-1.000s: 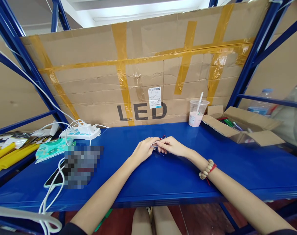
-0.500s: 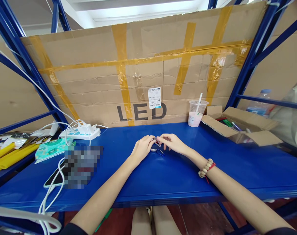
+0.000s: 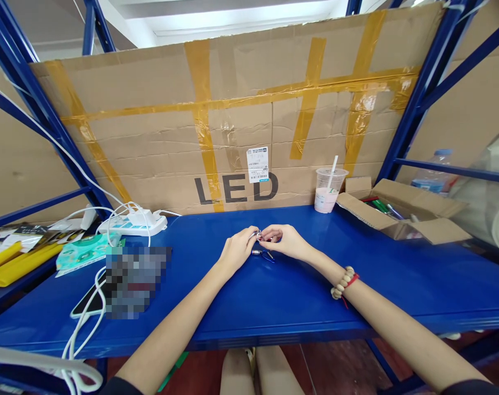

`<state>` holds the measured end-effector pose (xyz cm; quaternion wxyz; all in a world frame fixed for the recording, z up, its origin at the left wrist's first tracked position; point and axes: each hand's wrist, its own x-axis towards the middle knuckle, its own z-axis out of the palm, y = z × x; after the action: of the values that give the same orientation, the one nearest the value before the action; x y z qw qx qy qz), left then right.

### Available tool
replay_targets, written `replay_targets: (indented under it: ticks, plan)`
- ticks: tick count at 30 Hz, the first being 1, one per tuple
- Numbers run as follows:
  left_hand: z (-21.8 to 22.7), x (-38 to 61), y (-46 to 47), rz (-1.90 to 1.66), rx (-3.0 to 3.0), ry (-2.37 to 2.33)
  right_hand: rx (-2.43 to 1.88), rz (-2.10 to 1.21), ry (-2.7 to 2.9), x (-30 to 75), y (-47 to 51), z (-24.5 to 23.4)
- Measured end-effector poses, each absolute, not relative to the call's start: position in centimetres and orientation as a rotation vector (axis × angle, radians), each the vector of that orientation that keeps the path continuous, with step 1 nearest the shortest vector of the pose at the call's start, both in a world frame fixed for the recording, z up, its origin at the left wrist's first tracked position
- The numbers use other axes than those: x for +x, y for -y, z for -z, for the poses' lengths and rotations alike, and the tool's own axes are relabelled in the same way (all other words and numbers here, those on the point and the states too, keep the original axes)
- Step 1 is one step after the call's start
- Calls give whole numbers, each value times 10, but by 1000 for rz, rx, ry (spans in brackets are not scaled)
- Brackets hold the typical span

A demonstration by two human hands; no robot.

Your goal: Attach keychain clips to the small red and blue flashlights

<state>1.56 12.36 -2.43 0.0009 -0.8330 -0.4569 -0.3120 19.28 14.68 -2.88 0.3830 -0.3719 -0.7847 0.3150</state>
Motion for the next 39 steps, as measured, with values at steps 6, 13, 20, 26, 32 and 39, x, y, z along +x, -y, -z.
replay_targets:
  ticks: [6, 13, 20, 26, 32, 39]
  plan:
    - [22, 15, -123, 995, -2596, 1489, -1000, -639, 2080, 196, -148, 29]
    - [21, 14, -124, 939, -2563, 1575, -976, -529, 2149, 200, -144, 22]
    - [21, 15, -122, 855, -2601, 1509, -893, -772, 1952, 199, -145, 20]
    - [17, 15, -121, 863, -2588, 1552, -825, -862, 1933, 199, -146, 21]
    - [19, 15, -123, 852, -2559, 1589, -851, -721, 1987, 202, -146, 24]
    - [20, 15, -124, 817, -2614, 1627, -799, -457, 2107, 205, -149, 23]
